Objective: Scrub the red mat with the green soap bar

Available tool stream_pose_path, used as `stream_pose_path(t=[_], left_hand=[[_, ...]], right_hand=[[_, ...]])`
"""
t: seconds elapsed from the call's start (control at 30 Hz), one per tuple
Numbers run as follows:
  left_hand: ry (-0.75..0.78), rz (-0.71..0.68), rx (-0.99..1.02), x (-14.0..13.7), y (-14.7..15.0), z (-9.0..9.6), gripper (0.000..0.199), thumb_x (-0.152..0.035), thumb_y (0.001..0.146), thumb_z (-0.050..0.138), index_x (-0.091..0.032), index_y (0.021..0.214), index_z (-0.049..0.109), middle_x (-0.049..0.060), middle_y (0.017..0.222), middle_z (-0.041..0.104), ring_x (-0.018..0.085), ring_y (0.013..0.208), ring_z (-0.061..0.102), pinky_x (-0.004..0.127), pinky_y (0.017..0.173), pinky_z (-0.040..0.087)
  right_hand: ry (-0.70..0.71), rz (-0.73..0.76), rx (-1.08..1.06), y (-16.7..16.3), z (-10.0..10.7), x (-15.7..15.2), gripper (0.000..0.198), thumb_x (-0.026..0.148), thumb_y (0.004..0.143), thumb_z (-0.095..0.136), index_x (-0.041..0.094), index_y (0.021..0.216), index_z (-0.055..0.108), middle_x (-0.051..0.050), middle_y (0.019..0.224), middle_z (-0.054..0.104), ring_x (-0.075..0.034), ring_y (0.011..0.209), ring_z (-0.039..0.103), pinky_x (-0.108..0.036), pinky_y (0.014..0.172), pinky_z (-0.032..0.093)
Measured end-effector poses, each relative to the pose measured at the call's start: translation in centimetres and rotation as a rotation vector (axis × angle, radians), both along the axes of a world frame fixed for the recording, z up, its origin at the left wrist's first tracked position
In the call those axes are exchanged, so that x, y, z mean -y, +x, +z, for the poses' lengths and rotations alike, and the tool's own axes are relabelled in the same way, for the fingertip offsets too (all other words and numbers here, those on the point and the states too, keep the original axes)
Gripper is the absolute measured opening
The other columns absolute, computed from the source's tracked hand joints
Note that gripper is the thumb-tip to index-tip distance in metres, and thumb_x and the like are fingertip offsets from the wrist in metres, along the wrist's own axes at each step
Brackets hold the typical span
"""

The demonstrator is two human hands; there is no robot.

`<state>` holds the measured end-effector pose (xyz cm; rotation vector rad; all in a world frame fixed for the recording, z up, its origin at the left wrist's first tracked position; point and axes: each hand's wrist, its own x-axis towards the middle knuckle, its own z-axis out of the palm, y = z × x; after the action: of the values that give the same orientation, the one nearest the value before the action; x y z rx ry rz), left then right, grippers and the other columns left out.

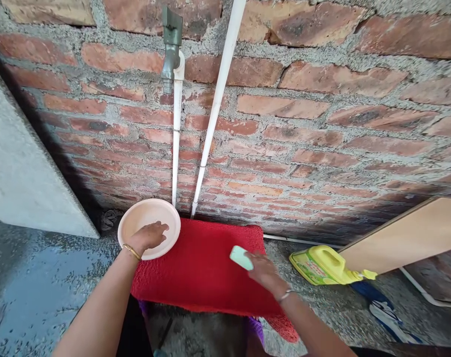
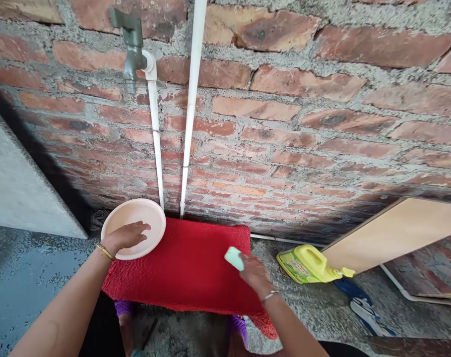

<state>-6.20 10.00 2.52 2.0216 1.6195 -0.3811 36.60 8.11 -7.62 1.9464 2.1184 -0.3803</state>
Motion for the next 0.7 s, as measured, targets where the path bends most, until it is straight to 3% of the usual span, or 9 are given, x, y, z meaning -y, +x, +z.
stream_pose_path(t=[0.07,0.13,0.2,0.27,0.33,0.4,0.47,0.63,0.7], left_hand=[[-0.004,-0.001,0.002,-0.1,-0.1,-0.1,0.047,-0.026,0.091,0.043,-0.022,0.137,0.052,0.014,0.146,0.053,0.027,0.138,0.046,0.041,0.11,0.04],[0.001,0.007,0.003,-0.1,-0.3,-0.3,0.046,-0.026,0.091,0.044,-0.023,0.136,0.053,0.012,0.145,0.054,0.026,0.138,0.046,0.04,0.11,0.04],[0.011,0.02,0.002,-0.2,-0.6,-0.5,0.046,-0.027,0.091,0.044,-0.025,0.135,0.054,0.011,0.143,0.056,0.026,0.137,0.048,0.04,0.109,0.041],[0.02,0.03,-0.005,-0.2,-0.9,-0.7,0.046,-0.027,0.091,0.044,-0.025,0.135,0.054,0.011,0.143,0.056,0.026,0.135,0.049,0.04,0.109,0.041],[0.024,0.03,-0.014,-0.2,-1.0,-0.8,0.046,-0.028,0.091,0.043,-0.024,0.136,0.053,0.011,0.143,0.055,0.025,0.135,0.05,0.04,0.109,0.041],[0.015,0.028,-0.022,-0.2,-1.1,-0.7,0.047,-0.028,0.091,0.043,-0.024,0.137,0.052,0.011,0.145,0.054,0.025,0.137,0.047,0.039,0.11,0.04],[0.0,0.029,-0.024,-0.1,-0.9,-0.6,0.048,-0.028,0.092,0.042,-0.024,0.139,0.05,0.011,0.148,0.052,0.024,0.14,0.044,0.039,0.112,0.038],[-0.019,0.017,-0.025,0.0,-0.5,-0.1,0.05,-0.027,0.092,0.042,-0.021,0.141,0.048,0.014,0.151,0.048,0.025,0.142,0.041,0.04,0.113,0.036],[-0.008,0.007,-0.02,0.1,-0.4,0.0,0.049,-0.026,0.092,0.042,-0.024,0.14,0.049,0.012,0.148,0.051,0.026,0.138,0.046,0.04,0.111,0.038]], right_hand=[[-0.077,0.073,-0.041,-5.1,-0.9,-0.1,0.058,0.01,0.075,0.063,0.017,0.132,0.063,-0.019,0.135,0.059,-0.035,0.129,0.053,-0.04,0.109,0.04],[-0.132,0.249,-0.136,-10.9,-1.8,0.1,0.063,0.009,0.075,0.059,0.014,0.137,0.058,-0.019,0.142,0.054,-0.035,0.131,0.051,-0.042,0.112,0.036],[-0.169,0.367,-0.198,-16.2,-2.5,0.6,0.064,0.009,0.072,0.061,0.021,0.136,0.058,-0.016,0.144,0.052,-0.033,0.131,0.05,-0.043,0.112,0.035],[-0.194,0.465,-0.233,-19.8,-3.0,1.0,0.065,0.009,0.072,0.061,0.025,0.135,0.058,-0.014,0.143,0.053,-0.031,0.131,0.051,-0.044,0.111,0.037],[-0.201,0.515,-0.243,-20.8,-3.3,1.1,0.064,0.008,0.073,0.059,0.025,0.134,0.058,-0.015,0.142,0.054,-0.031,0.13,0.051,-0.044,0.109,0.038],[-0.186,0.472,-0.217,-19.3,-3.2,1.0,0.061,0.009,0.074,0.059,0.025,0.133,0.06,-0.014,0.142,0.054,-0.03,0.13,0.051,-0.042,0.11,0.037],[-0.157,0.376,-0.163,-15.7,-2.8,0.9,0.062,0.007,0.074,0.058,0.026,0.133,0.06,-0.011,0.142,0.055,-0.028,0.13,0.051,-0.037,0.11,0.036],[-0.108,0.121,0.035,-1.7,-0.7,1.6,0.064,0.0,0.073,0.052,0.022,0.132,0.062,-0.017,0.135,0.059,-0.032,0.127,0.055,-0.04,0.107,0.041],[-0.058,-0.036,0.129,3.7,0.3,2.4,0.056,0.005,0.076,0.052,0.024,0.127,0.066,-0.018,0.123,0.065,-0.032,0.114,0.064,-0.043,0.099,0.047]])
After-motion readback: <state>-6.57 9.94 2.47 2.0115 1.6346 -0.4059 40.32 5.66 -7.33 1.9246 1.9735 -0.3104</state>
